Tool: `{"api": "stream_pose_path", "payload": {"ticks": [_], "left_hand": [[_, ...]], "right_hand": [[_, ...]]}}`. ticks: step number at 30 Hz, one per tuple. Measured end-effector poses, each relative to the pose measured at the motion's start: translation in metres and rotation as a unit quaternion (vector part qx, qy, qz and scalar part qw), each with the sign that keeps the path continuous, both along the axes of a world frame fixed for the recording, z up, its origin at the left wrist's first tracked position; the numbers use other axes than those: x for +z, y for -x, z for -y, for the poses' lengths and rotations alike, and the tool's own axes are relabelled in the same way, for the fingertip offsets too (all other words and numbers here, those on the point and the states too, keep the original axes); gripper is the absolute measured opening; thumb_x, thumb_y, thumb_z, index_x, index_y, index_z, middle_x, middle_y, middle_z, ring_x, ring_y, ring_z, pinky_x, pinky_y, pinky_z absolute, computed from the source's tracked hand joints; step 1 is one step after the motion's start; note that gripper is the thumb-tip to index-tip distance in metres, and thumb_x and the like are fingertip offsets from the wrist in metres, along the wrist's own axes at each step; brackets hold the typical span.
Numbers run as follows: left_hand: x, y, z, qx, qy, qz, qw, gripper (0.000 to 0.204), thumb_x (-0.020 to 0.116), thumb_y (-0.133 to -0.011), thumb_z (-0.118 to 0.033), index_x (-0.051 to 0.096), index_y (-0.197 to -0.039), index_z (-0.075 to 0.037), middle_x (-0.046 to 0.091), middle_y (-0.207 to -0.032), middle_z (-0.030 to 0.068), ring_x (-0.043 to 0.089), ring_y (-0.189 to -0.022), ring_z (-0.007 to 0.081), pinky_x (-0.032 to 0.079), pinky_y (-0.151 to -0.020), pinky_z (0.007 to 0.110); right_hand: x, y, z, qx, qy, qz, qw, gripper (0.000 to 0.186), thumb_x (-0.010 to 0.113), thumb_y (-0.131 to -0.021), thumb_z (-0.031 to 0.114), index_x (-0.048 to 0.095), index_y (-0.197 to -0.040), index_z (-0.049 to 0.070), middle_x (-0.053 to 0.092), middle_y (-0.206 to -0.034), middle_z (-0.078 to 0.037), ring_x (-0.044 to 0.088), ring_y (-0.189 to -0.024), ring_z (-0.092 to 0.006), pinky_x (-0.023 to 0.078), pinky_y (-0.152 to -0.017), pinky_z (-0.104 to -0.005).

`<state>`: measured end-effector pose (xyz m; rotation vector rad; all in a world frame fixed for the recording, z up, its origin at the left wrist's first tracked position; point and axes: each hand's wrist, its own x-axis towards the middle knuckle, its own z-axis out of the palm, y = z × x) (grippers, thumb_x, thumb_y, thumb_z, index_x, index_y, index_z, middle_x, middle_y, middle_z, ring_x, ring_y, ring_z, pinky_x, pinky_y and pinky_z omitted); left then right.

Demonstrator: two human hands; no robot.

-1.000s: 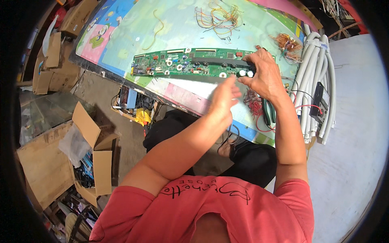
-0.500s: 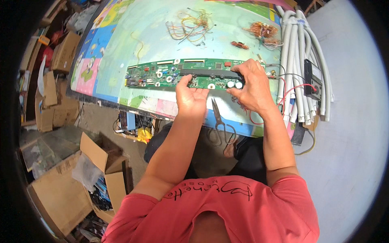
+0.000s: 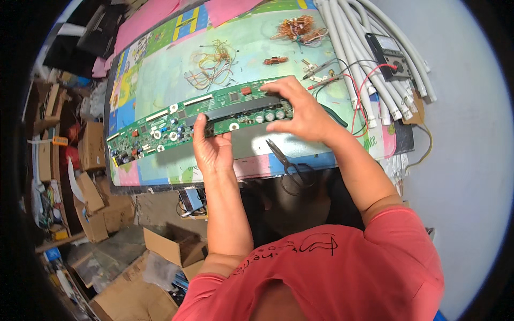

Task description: The person uses pliers and scissors to remove components from a green circuit board. They extract a small blue cylindrical component and trim its leads, then place the board and tools on the table.

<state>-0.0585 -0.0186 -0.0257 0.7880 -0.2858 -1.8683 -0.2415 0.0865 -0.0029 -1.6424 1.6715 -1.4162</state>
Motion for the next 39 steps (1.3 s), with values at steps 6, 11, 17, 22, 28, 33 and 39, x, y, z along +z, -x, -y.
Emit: {"api": "stream_pose_path", "payload": {"ticks": [6,11,17,22,28,33,39], "left_hand": [[0.005,-0.004,0.011,-0.064,-0.039,-0.080,0.994,0.037,0.071,-0.077,-0.007,0.058,-0.111,-0.007,0.060,-0.118,0.0072,0.051,-0.116,0.0275,0.034,-0.104,0.051],[0.003,-0.003,0.017,-0.073,-0.080,-0.093,0.990,0.037,0.068,-0.075,-0.003,0.058,-0.111,-0.007,0.059,-0.120,0.0071,0.049,-0.118,0.0280,0.027,-0.107,0.053],[-0.004,-0.001,0.017,-0.078,-0.068,-0.068,0.992,0.040,0.066,-0.073,0.000,0.056,-0.112,-0.006,0.060,-0.116,0.0078,0.053,-0.111,0.0270,0.034,-0.103,0.052],[-0.016,-0.001,0.014,-0.082,-0.050,-0.038,0.995,0.038,0.067,-0.071,0.003,0.059,-0.107,-0.005,0.063,-0.111,0.0083,0.057,-0.106,0.0265,0.039,-0.102,0.048],[-0.024,0.017,-0.012,-0.087,-0.005,0.006,0.996,0.025,0.065,-0.072,0.006,0.061,-0.092,-0.008,0.063,-0.091,0.0032,0.059,-0.089,0.0184,0.047,-0.092,0.036],[-0.010,0.028,-0.033,-0.107,0.014,0.031,0.994,0.029,0.064,-0.073,0.006,0.060,-0.098,-0.007,0.062,-0.092,0.0032,0.059,-0.089,0.0178,0.047,-0.089,0.035],[-0.016,0.033,-0.042,-0.130,0.021,0.059,0.990,0.040,0.061,-0.073,0.009,0.054,-0.111,-0.004,0.060,-0.100,0.0058,0.059,-0.090,0.0173,0.048,-0.084,0.029]], "right_hand": [[-0.012,0.039,-0.004,-0.014,0.039,0.319,0.947,0.030,0.061,-0.087,0.010,0.057,-0.116,0.000,0.060,-0.105,-0.006,0.054,-0.098,-0.0102,0.044,-0.088,-0.0247],[-0.019,0.043,-0.002,-0.013,0.037,0.394,0.918,0.025,0.054,-0.092,0.010,0.057,-0.115,0.000,0.062,-0.103,-0.007,0.056,-0.091,-0.0102,0.045,-0.081,-0.0225],[-0.019,0.045,-0.003,-0.071,-0.027,0.416,0.906,0.018,0.057,-0.090,0.010,0.063,-0.105,0.002,0.062,-0.093,-0.005,0.056,-0.079,-0.0079,0.046,-0.071,-0.0202],[-0.023,0.043,0.002,-0.167,-0.057,0.215,0.961,0.013,0.061,-0.086,0.011,0.065,-0.095,0.002,0.061,-0.089,-0.004,0.055,-0.074,-0.0071,0.042,-0.063,-0.0212],[-0.016,0.014,0.002,-0.159,-0.038,0.011,0.986,0.014,0.062,-0.083,0.010,0.065,-0.094,0.002,0.057,-0.083,-0.005,0.056,-0.073,-0.0120,0.043,-0.065,-0.0260],[-0.015,0.001,0.006,-0.126,-0.065,0.053,0.988,0.016,0.062,-0.083,0.011,0.065,-0.096,0.003,0.059,-0.088,-0.008,0.059,-0.079,-0.0190,0.046,-0.068,-0.0293],[-0.015,0.001,0.007,-0.108,-0.044,0.008,0.993,0.020,0.061,-0.084,0.009,0.063,-0.102,0.002,0.056,-0.091,-0.007,0.054,-0.077,-0.0149,0.044,-0.070,-0.0269]]}}
